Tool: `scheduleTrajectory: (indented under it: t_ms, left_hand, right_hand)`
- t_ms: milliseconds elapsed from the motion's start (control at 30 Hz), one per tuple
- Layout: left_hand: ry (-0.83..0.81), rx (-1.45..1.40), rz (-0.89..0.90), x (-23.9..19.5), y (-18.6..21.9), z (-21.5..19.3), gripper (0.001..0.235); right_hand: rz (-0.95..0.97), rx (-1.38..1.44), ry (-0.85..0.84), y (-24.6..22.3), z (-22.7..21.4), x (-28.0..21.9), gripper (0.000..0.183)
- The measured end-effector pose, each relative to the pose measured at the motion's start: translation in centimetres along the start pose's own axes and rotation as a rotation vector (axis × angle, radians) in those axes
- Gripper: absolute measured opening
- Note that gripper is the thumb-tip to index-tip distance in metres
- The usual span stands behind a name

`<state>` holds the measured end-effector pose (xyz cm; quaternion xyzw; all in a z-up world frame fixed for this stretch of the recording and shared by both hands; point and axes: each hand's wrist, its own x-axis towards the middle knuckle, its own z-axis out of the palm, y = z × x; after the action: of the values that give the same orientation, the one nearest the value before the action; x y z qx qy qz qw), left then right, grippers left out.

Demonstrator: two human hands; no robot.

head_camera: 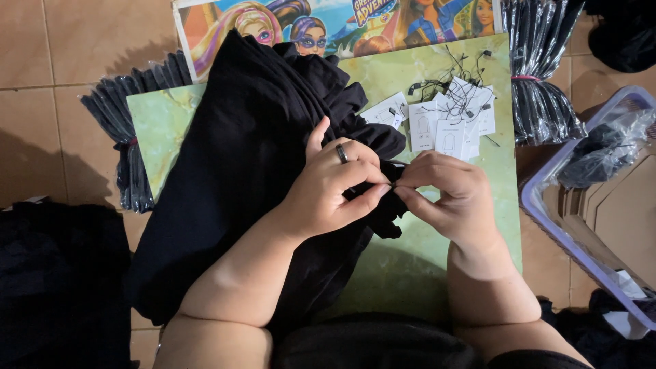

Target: The person sits on the floor and attaches white tags to a stack of black garments using a needle and thread. They pick up a tag, thread it onto the needle, and sew it onto the fabric of the clothing item.

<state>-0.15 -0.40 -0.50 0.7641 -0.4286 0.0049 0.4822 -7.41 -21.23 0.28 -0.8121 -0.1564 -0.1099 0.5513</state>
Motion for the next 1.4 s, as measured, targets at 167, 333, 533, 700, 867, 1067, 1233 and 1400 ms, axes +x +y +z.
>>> scheduleTrajectory:
  t_ms: [167, 333, 533, 700, 867, 1067, 1233, 1400]
  left_hand:
    - [-0.039, 0.008, 0.022, 0.1, -0.2, -0.4, 0.006]
    - [-0.165, 0.006, 0.038, -0.1, -0.7, -0.7, 0.007]
    - [-0.172, 0.055, 0.103, -0.5, -1.1, -0.2, 0.017]
    - [-0.164, 0.047, 0.115, -0.5, -1.0, -0.3, 0.022]
    - [-0.168, 0.086, 0.137, -0.7, -1.2, -0.1, 0.028]
    - [-0.096, 0.097, 0.116, -0.1, -1.2, 0.3, 0.021]
    - [0.148, -0.089, -0.041, -0.8, -4.6, 1.3, 0.012]
    - [0.177, -0.117, -0.036, -0.3, -4.4, 1.5, 0.016]
  right_hand:
    - [0.012, -0.038, -0.046, -0.6, -0.4, 0.3, 0.007]
    - [0.060, -0.038, -0.180, -0.9, -1.2, 0.6, 0.006]
    - [0.167, 0.027, -0.211, -1.2, -1.1, 0.8, 0.008]
    - [0.294, -0.029, -0.218, -0.6, -0.6, 0.4, 0.008]
    - [0.341, -0.039, -0.241, -0.3, -0.2, 0.2, 0.012]
    - [0.264, 0.013, -0.130, 0.7, -0.2, 0.4, 0.014]
    - [0.228, 0.039, 0.020, 2.1, -1.3, 0.4, 0.056]
    - [0.274, -0.080, -0.070, 4.4, -1.4, 0.1, 0.021]
